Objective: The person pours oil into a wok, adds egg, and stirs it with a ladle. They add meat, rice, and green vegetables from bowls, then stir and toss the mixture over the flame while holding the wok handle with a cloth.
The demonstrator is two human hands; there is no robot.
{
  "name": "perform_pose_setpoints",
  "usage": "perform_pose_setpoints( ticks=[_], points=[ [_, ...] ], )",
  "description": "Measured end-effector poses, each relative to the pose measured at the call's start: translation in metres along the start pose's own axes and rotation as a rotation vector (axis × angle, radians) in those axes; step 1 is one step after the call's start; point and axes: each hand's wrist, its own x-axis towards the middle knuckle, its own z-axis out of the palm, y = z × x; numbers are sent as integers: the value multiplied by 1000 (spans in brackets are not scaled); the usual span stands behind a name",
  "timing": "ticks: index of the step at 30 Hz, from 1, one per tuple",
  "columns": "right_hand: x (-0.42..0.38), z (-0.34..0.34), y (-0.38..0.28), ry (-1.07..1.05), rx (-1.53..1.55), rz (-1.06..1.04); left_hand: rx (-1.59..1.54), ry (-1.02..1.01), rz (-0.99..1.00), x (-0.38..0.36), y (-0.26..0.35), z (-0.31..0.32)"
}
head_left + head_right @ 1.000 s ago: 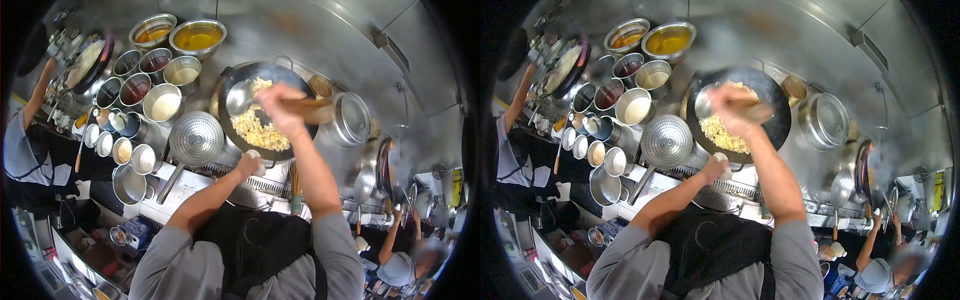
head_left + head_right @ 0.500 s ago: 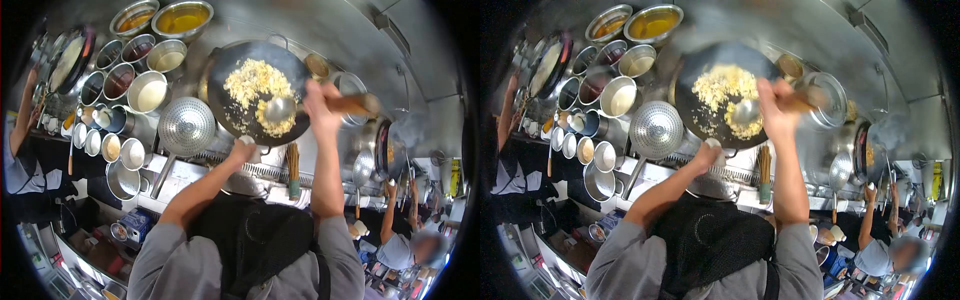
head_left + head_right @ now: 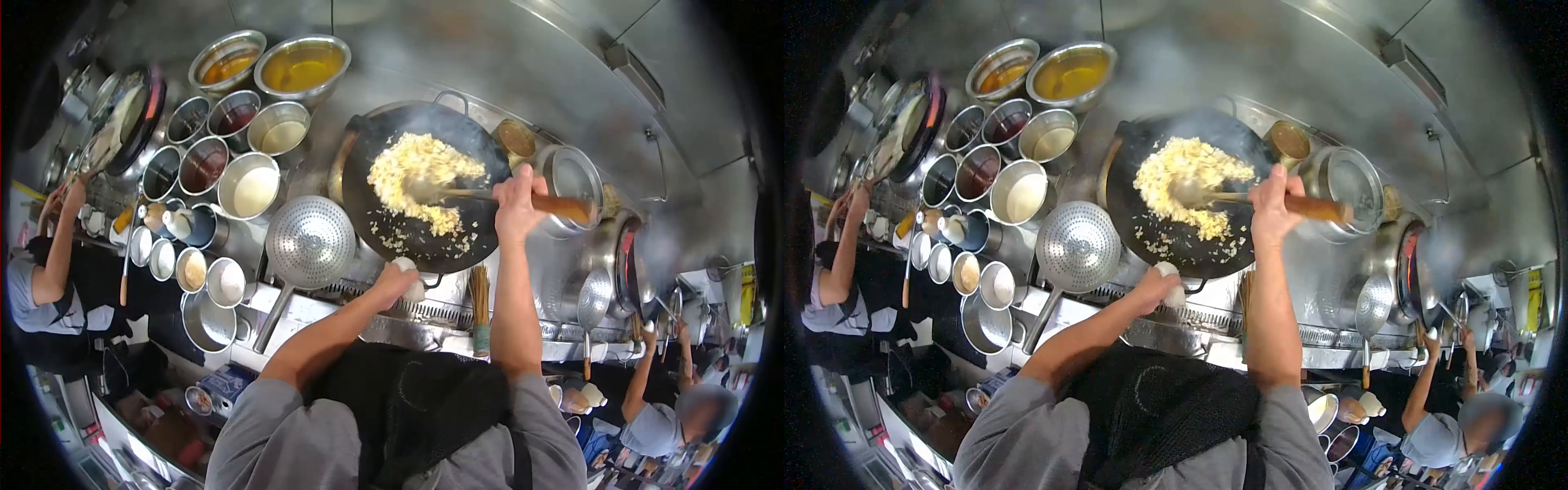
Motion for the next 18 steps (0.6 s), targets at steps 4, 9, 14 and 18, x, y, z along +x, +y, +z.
perform_pose_setpoints(
  ticks=[4, 9, 14, 18],
  points=[
    [64, -3, -46, 153, -281, -129, -60, 6, -17, 7, -14, -2],
    [44, 8, 10, 122, -101, -146, -53, -12, -11, 2, -8, -2],
    [54, 44, -45, 66, -278, -34, -83, 25, 68, 14, -19, -1],
    [65, 37, -25, 193, -109, -342, -41, 120, -2, 4, -13, 5]
  ],
)
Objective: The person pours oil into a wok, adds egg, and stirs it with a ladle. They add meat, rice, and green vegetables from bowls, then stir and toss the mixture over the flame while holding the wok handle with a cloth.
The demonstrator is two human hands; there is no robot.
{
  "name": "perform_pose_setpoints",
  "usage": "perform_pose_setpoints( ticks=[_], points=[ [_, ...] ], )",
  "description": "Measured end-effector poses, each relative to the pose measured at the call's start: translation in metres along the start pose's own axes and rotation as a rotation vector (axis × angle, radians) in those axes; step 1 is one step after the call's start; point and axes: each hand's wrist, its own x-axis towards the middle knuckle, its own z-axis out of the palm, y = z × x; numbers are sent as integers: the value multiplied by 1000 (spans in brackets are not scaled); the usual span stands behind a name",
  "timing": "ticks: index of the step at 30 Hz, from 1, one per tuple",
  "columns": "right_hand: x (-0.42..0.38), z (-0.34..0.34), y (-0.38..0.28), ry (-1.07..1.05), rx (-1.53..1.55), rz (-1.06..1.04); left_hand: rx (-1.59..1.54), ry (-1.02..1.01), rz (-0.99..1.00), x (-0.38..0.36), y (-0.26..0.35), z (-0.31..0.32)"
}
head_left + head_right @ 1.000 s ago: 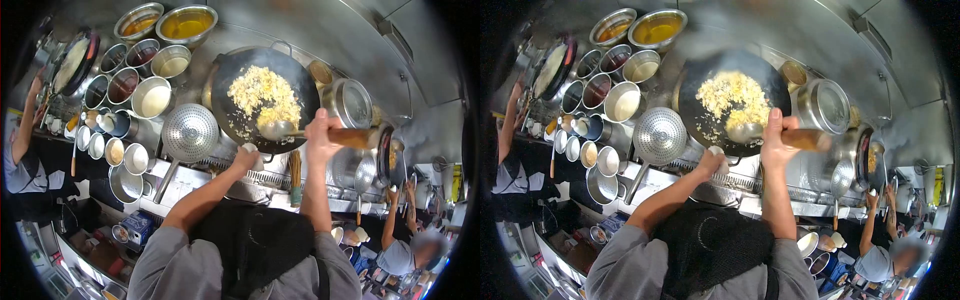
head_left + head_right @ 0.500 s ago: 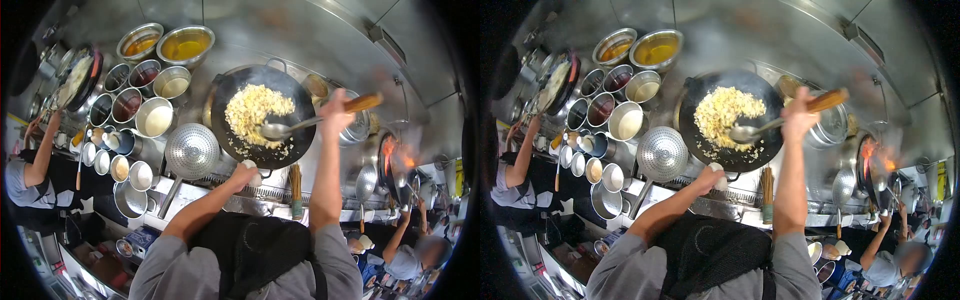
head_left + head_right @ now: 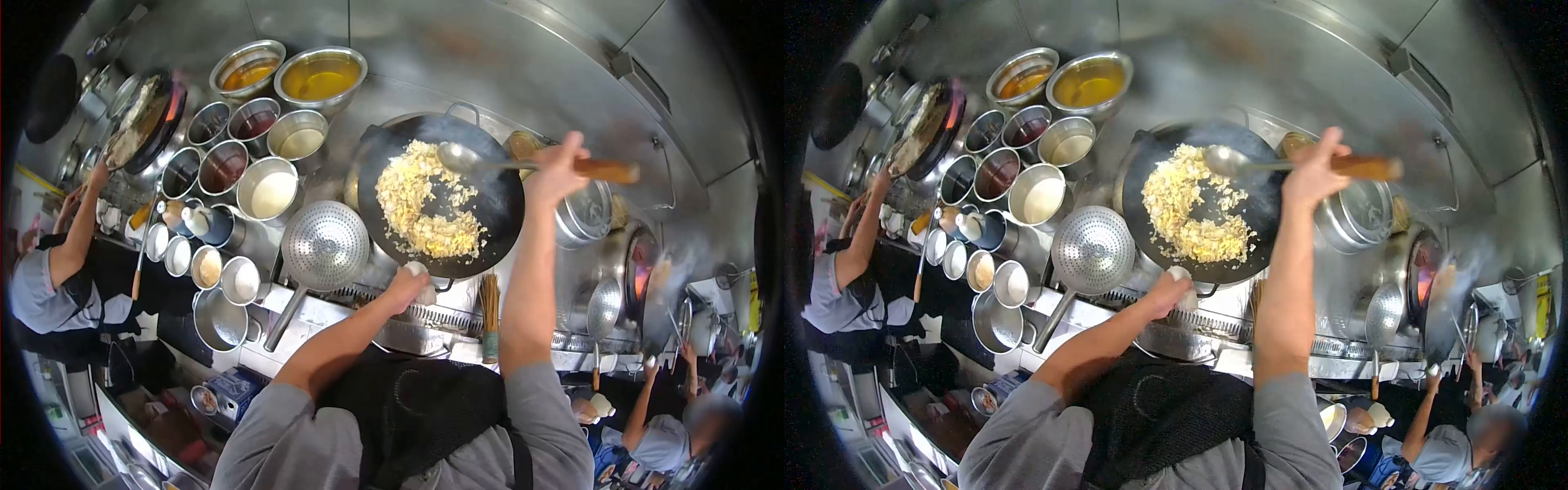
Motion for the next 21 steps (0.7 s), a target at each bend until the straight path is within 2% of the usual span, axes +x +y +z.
perform_pose_setpoints(
  ticks=[2, 3, 4, 6, 8, 10, 12, 13, 14, 16, 17, 18, 19, 20, 21],
  points=[
    [-37, -10, 43, -161, -72, 140, -9, 6, -19, 11, -12, -2],
    [-49, -1, 25, -229, -57, 230, 19, -2, -9, 28, -27, -5],
    [-49, 12, 7, -235, -46, 226, 46, -9, -7, 37, -37, -7],
    [-49, 23, -33, -336, -97, 437, -53, -43, -32, 18, -27, -6],
    [-39, 25, -47, -288, 23, 315, -155, -81, -34, 3, 0, -1],
    [-40, 20, -45, -222, 269, 199, -374, -77, -121, -11, 17, 2],
    [-64, 13, -1, -280, 196, 276, -428, -196, -189, 8, 2, -4],
    [-73, 11, 6, -417, 121, 445, -411, -175, -188, -1, 8, 1],
    [-73, 7, -20, -493, -12, 510, -400, -169, -180, -28, 19, 6],
    [-86, -18, -50, -651, 52, 434, -564, -91, -25, -75, 44, 21],
    [-81, -20, -44, -524, -169, 501, -530, -5, -119, -71, 43, 21],
    [-73, -23, -48, -517, -50, 545, -544, -99, -317, -67, 36, 11],
    [-78, -37, -69, -556, -50, 561, -487, -112, -250, -79, 11, 2],
    [-65, -31, -87, -607, -20, 528, -420, -142, -132, -74, 13, -3],
    [-59, -35, -120, -662, 55, 520, -441, -90, -102, -110, 36, 4]
  ],
)
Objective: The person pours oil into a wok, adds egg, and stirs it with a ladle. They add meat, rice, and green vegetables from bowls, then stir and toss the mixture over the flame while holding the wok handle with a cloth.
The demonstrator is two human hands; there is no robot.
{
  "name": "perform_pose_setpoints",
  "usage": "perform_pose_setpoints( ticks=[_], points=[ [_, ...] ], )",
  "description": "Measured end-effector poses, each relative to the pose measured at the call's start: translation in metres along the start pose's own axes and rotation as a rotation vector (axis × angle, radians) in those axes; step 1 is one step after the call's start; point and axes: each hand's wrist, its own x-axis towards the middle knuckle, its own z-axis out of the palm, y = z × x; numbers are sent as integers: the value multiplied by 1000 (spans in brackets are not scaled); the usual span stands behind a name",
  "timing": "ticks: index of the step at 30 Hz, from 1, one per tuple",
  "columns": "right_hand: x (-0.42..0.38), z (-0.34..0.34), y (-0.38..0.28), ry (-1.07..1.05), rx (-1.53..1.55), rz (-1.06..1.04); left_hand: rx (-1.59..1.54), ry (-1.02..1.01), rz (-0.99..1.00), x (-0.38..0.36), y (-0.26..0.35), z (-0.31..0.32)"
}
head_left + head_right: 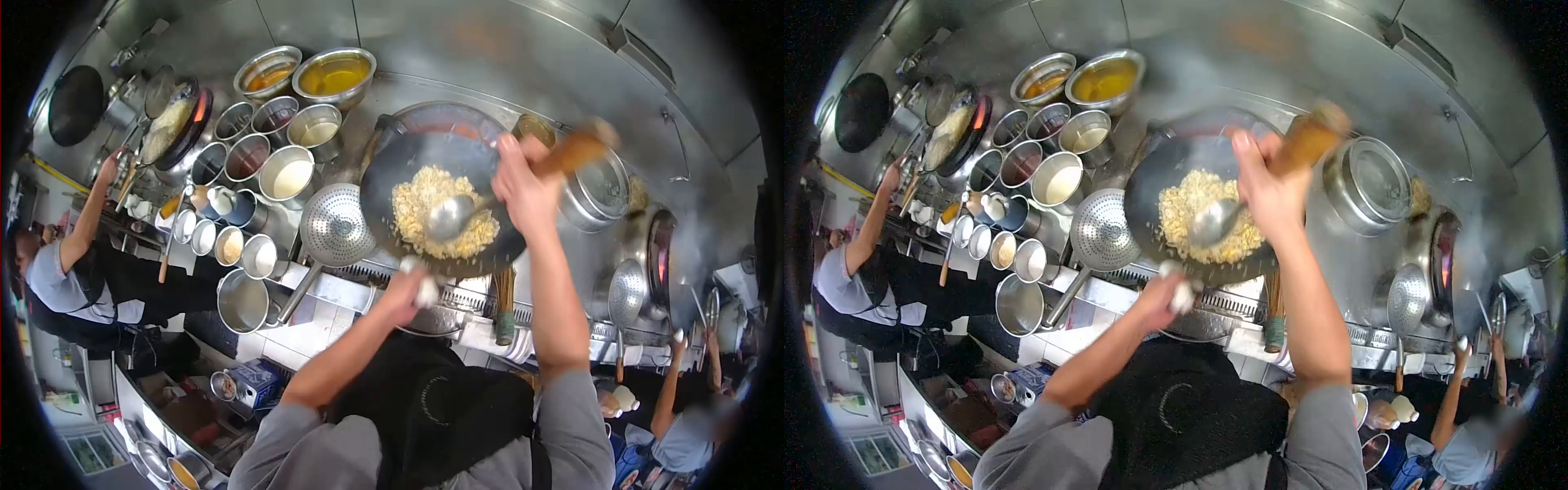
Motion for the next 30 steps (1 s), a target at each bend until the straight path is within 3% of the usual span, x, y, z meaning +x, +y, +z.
perform_pose_setpoints(
  ticks=[2, 3, 4, 5, 7, 8, 9, 10, 11, 13, 15, 16, 18, 19, 22, 24, 26, 28, 30],
  points=[
    [-61, -14, -55, -115, 77, -33, 23, 75, 64, -89, -2, 34],
    [-79, -21, -70, -172, 111, -92, 23, 29, 133, -96, -7, 38],
    [-93, -29, -71, -224, 81, -127, 1, 88, 26, -91, -8, 44],
    [-102, -29, -53, -99, -65, -101, -27, 153, -85, -78, -6, 47],
    [-93, -37, 6, -21, -221, -108, 41, -8, 65, -15, -22, 38],
    [-87, -40, 35, 5, -261, -185, 57, 6, 52, -10, -51, 23],
    [-84, -44, 50, 25, -304, -270, 73, 49, 160, -11, -81, 8],
    [-90, -53, 40, 18, -558, -254, 90, 85, 278, -20, -101, 1],
    [-99, -57, 20, 34, -576, -330, 102, 81, 116, -47, -112, -12],
    [-110, -71, -7, 45, -264, -484, 143, 96, 166, -111, -101, 19],
    [-114, -78, -34, -31, 140, -407, 88, 236, 36, -122, -63, 55],
    [-112, -77, -51, -74, 189, -410, -19, 235, -29, -102, -49, 55],
    [-85, -68, -59, -123, 237, -464, -85, 187, 66, -63, -5, 77],
    [-74, -59, -55, -47, 230, -497, -73, 221, 64, -40, 0, 80],
    [-31, -41, -19, 135, 256, -456, -65, 139, 150, 27, -39, 46],
    [-2, -37, 45, 263, 23, -298, 8, 147, 241, 52, -57, 35],
    [17, -39, 116, 175, -31, -179, 26, 57, 230, 62, -52, 26],
    [7, -37, 102, 121, -125, -194, -12, 19, 206, 70, -39, 24],
    [-1, -39, 109, 75, -232, -245, 82, 131, 231, 80, -41, 20]
  ],
)
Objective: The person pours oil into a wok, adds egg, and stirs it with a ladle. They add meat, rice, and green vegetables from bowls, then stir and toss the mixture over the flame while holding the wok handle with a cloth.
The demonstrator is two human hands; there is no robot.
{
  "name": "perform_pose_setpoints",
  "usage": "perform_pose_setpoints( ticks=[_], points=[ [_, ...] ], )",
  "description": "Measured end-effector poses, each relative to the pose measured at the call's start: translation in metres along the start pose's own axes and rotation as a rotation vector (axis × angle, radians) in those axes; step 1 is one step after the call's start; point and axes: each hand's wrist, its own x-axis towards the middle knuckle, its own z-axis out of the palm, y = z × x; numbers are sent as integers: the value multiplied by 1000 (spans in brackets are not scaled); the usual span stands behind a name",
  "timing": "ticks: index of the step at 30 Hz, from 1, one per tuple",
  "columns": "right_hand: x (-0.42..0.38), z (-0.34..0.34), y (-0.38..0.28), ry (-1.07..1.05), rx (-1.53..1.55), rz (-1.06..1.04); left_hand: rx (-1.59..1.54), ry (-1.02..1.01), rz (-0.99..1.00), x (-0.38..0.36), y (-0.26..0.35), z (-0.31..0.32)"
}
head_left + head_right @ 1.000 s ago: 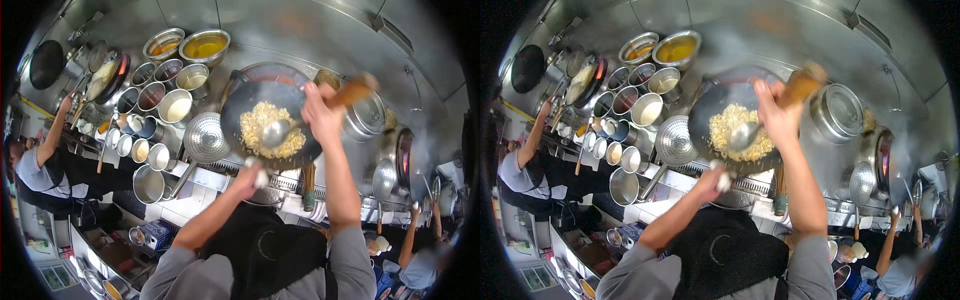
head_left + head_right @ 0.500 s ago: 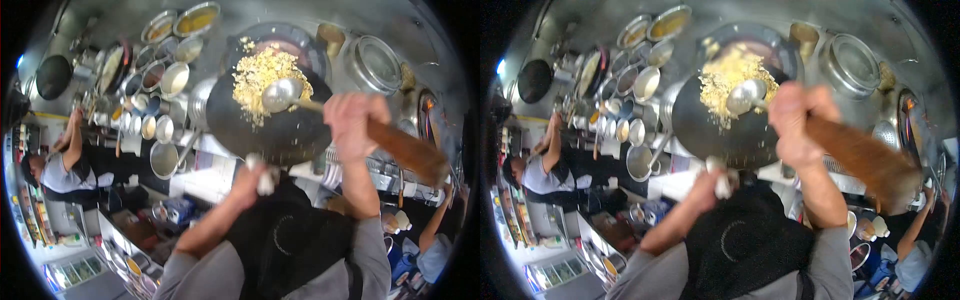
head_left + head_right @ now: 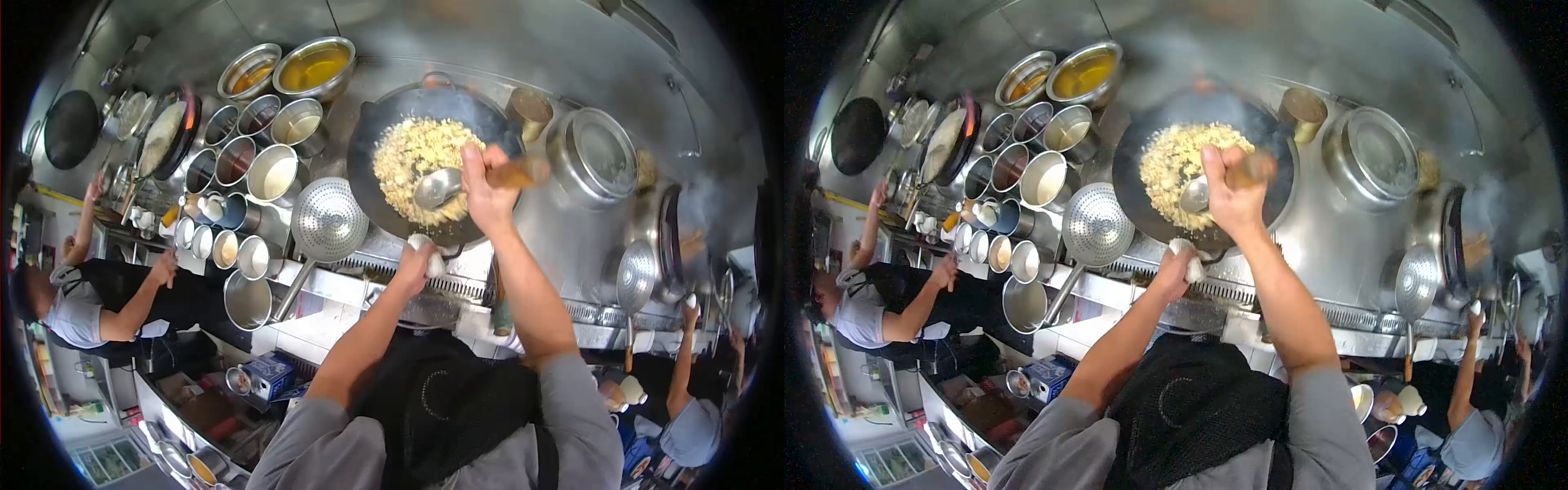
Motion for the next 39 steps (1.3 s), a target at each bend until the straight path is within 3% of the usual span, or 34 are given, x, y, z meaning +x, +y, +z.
perform_pose_setpoints(
  ticks=[2, 5, 7, 9, 10, 11, 12, 14, 17, 20, 23, 25, 27, 29, 30, 34, 35, 37, 39],
  points=[
    [3, -4, 41, 21, -106, -61, -23, -25, -26, 12, -2, -9],
    [38, -3, -12, 17, 145, 167, -42, -145, -61, 16, 3, -18],
    [4, -10, -34, 103, -105, 35, -15, -87, -110, 21, -1, -21],
    [-19, -15, 6, 162, 32, -61, -34, -27, -137, 14, 2, -19],
    [-8, -20, 19, 158, 73, -33, 1, -53, -139, 14, 3, -22],
    [16, -23, 6, 187, 160, 126, 33, -81, -130, 18, 5, -22],
    [42, -27, -6, 263, 236, 180, 25, -86, -129, 20, 5, -21],
    [67, -33, -49, 395, 56, 130, 15, -91, -65, 20, 2, -23],
    [68, -35, 7, 668, 48, 7, 44, -129, -102, 31, -13, -33],
    [53, 4, 25, 381, 311, 83, 83, -184, -101, 33, -9, -34],
    [80, 12, -20, 371, 86, 200, 123, -132, -120, 32, -6, -32],
    [100, 3, -39, 477, 66, 62, 66, -86, -68, 35, -8, -32],
    [107, -1, -24, 485, 310, -24, 126, -128, -92, 36, -10, -35],
    [90, 32, 23, 443, 226, 12, 78, -92, -51, 36, -16, -35],
    [80, 44, 26, 305, 298, 78, 92, -79, -76, 34, -13, -34],
    [90, 77, -36, 127, -42, 268, 184, -71, -112, 42, -18, -41],
    [97, 79, -45, 121, -38, 257, 245, -25, -110, 44, -13, -38],
    [101, 72, -52, 327, 86, -26, 200, -12, -83, 41, -11, -37],
    [93, 70, -27, 335, 248, -108, 175, -112, -94, 42, -10, -41]
  ],
)
